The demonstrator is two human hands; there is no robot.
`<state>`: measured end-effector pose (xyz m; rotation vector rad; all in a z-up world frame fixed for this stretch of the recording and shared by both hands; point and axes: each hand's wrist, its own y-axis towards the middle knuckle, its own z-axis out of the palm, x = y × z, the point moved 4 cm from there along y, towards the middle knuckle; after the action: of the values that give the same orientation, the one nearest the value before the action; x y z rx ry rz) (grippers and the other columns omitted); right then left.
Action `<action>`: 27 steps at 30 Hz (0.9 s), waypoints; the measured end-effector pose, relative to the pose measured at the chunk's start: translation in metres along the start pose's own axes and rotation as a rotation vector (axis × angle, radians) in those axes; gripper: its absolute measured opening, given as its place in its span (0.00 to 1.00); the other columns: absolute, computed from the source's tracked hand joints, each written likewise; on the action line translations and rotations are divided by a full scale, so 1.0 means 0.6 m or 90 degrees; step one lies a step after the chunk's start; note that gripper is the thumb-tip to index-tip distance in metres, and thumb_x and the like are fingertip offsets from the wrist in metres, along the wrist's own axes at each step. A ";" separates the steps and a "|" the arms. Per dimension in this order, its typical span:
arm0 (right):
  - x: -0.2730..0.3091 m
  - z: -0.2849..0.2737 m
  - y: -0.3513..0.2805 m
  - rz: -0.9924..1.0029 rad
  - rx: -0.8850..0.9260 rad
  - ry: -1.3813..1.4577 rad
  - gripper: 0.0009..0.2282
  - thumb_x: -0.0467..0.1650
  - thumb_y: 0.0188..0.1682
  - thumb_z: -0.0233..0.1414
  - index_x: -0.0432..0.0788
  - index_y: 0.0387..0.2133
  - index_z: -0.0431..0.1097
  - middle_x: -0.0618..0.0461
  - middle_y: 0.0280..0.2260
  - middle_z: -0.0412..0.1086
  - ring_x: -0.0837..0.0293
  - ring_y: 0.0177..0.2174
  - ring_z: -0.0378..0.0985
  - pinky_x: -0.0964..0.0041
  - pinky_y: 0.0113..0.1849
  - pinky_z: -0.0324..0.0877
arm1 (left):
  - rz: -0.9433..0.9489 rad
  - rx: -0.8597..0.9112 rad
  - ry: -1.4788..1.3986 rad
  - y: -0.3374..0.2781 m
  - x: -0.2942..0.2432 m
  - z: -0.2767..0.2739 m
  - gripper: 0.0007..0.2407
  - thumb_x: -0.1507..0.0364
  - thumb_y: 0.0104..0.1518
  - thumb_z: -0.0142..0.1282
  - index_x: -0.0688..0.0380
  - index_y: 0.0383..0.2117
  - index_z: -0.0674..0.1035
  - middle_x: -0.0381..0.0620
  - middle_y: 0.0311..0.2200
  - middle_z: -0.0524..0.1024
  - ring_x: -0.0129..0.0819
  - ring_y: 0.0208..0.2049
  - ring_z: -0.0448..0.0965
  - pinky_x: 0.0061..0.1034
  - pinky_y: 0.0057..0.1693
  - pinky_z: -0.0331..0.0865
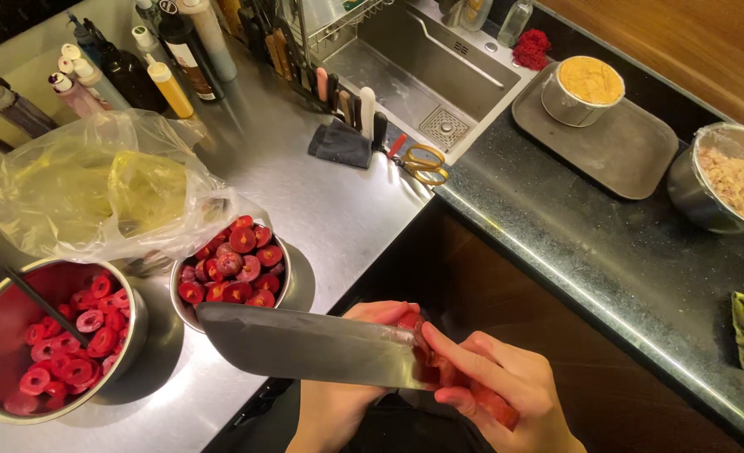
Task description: Cutting plums or similar stone fruit into pieces using a chef knife for food preparation.
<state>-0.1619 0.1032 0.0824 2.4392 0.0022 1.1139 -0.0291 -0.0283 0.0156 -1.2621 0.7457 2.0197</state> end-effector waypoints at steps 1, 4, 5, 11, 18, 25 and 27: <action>0.001 0.001 0.001 0.000 0.000 0.000 0.26 0.31 0.45 0.64 0.34 0.57 0.69 0.53 0.29 0.73 0.62 0.27 0.80 0.71 0.32 0.74 | 0.000 0.000 0.000 0.000 -0.002 -0.003 0.22 0.77 0.49 0.64 0.69 0.53 0.78 0.56 0.54 0.78 0.42 0.56 0.80 0.34 0.62 0.74; -0.005 0.006 -0.010 0.002 -0.008 0.072 0.27 0.30 0.46 0.63 0.32 0.59 0.66 0.52 0.31 0.72 0.61 0.29 0.78 0.70 0.34 0.74 | 0.033 0.022 0.032 0.000 -0.011 -0.001 0.23 0.80 0.47 0.62 0.70 0.54 0.78 0.55 0.56 0.76 0.42 0.58 0.78 0.34 0.63 0.72; -0.016 0.011 -0.022 0.037 -0.001 0.090 0.28 0.30 0.45 0.63 0.32 0.60 0.66 0.52 0.31 0.72 0.62 0.26 0.74 0.71 0.32 0.70 | 0.030 0.005 0.037 -0.002 -0.012 0.000 0.24 0.81 0.45 0.62 0.70 0.54 0.78 0.55 0.56 0.77 0.42 0.57 0.78 0.34 0.62 0.73; -0.019 0.005 -0.012 0.066 0.002 0.061 0.26 0.27 0.43 0.64 0.35 0.58 0.70 0.54 0.27 0.71 0.64 0.22 0.72 0.74 0.27 0.68 | -0.002 -0.051 -0.050 -0.006 -0.013 0.008 0.25 0.82 0.44 0.62 0.72 0.54 0.76 0.57 0.53 0.79 0.42 0.55 0.81 0.35 0.62 0.73; 0.001 -0.011 0.006 -0.055 -0.001 -0.097 0.27 0.30 0.39 0.63 0.38 0.55 0.71 0.55 0.29 0.73 0.62 0.26 0.77 0.71 0.31 0.72 | -0.179 0.000 -0.130 0.003 0.042 -0.010 0.24 0.62 0.57 0.59 0.67 0.57 0.76 0.55 0.50 0.81 0.38 0.51 0.82 0.33 0.59 0.74; -0.005 0.001 -0.010 0.000 -0.006 -0.061 0.31 0.37 0.43 0.63 0.31 0.57 0.66 0.54 0.24 0.68 0.60 0.22 0.72 0.68 0.26 0.68 | -0.095 0.053 -0.099 0.000 0.023 0.000 0.25 0.63 0.58 0.63 0.68 0.58 0.74 0.56 0.52 0.79 0.41 0.53 0.81 0.38 0.61 0.75; -0.003 0.002 -0.013 0.000 -0.008 -0.080 0.29 0.38 0.44 0.63 0.33 0.56 0.69 0.54 0.24 0.68 0.61 0.21 0.72 0.68 0.25 0.67 | -0.073 0.046 -0.086 -0.001 0.025 -0.001 0.26 0.66 0.54 0.67 0.69 0.57 0.74 0.57 0.52 0.77 0.43 0.56 0.80 0.39 0.63 0.75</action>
<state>-0.1610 0.1096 0.0771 2.4936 -0.0455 0.9554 -0.0331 -0.0251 0.0017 -1.0909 0.6623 1.9457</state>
